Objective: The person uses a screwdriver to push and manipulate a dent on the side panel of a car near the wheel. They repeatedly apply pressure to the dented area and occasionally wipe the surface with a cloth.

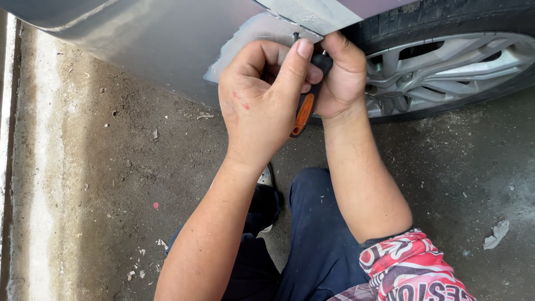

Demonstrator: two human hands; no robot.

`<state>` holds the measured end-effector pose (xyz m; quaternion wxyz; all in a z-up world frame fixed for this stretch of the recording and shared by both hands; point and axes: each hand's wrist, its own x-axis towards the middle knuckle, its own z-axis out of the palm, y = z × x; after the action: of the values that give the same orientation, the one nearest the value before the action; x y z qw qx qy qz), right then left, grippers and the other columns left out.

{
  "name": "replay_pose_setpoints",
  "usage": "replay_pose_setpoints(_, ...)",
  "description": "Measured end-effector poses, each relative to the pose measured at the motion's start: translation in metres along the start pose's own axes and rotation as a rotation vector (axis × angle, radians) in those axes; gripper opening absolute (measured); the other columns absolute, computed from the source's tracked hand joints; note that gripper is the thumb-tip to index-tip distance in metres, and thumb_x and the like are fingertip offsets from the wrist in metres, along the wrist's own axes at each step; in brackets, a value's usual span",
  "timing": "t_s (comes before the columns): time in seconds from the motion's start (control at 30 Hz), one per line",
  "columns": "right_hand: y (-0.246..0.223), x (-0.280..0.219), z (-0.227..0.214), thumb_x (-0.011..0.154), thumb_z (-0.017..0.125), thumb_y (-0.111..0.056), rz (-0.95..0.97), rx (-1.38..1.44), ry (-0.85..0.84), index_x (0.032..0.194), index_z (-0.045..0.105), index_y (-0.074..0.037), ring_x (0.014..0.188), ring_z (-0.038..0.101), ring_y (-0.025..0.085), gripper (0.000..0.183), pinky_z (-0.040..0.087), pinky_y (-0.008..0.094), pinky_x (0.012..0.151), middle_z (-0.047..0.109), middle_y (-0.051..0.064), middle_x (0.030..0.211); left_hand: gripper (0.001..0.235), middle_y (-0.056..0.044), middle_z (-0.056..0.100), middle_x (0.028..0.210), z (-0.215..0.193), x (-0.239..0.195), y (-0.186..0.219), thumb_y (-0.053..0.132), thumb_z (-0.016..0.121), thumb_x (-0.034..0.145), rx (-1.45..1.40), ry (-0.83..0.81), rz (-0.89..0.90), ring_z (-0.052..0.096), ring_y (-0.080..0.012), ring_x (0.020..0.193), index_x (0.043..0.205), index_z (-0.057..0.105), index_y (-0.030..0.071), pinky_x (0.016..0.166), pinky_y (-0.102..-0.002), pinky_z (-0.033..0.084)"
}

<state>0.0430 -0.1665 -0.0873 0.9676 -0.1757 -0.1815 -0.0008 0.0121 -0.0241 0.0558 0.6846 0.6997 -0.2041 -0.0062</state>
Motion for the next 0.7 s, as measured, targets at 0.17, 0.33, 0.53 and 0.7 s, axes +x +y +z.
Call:
replay_pose_setpoints(0.17,-0.001,0.001,0.012,0.101,0.070,-0.037,-0.021,-0.013,0.118,0.123,0.066,-0.003,0.060,0.044,0.004,0.040,0.038,0.020,0.055,0.063,-0.002,0.091,0.028,-0.005,0.078,0.083,0.000,0.000,-0.002,0.019,0.062,0.108,0.114,0.025,0.050,0.070,-0.0069,0.072,0.088,0.069,0.001,0.067,-0.022,0.058)
replay_pose_setpoints(0.33,-0.012,0.002,0.020,0.104,0.068,-0.041,0.048,-0.015,0.028,0.130,0.066,-0.006,0.057,0.044,0.003,0.044,0.035,0.016,0.051,0.063,-0.002,0.084,0.034,-0.008,0.076,0.085,-0.003,0.005,-0.010,0.022,0.054,0.109,-0.318,-0.052,-0.282,0.053,-0.0067,0.060,0.089,0.071,0.000,0.054,-0.023,0.044)
replay_pose_setpoints(0.53,-0.004,-0.002,0.002,0.108,0.068,-0.044,-0.031,-0.059,0.080,0.126,0.064,-0.005,0.057,0.041,0.001,0.043,0.032,0.015,0.050,0.063,-0.002,0.089,0.028,-0.008,0.076,0.085,-0.003,0.004,0.001,0.023,0.060,0.106,-0.230,-0.076,-0.219,0.064,-0.0079,0.071,0.094,0.070,0.000,0.064,-0.023,0.051)
replay_pose_setpoints(0.7,-0.005,0.004,0.019,0.104,0.067,-0.044,-0.029,-0.032,0.105,0.128,0.065,-0.006,0.054,0.041,0.001,0.045,0.033,0.017,0.049,0.063,-0.003,0.089,0.026,-0.006,0.078,0.084,0.001,0.001,0.006,0.022,0.067,0.104,0.084,0.032,0.006,0.071,-0.0075,0.072,0.089,0.068,0.000,0.066,-0.022,0.059)
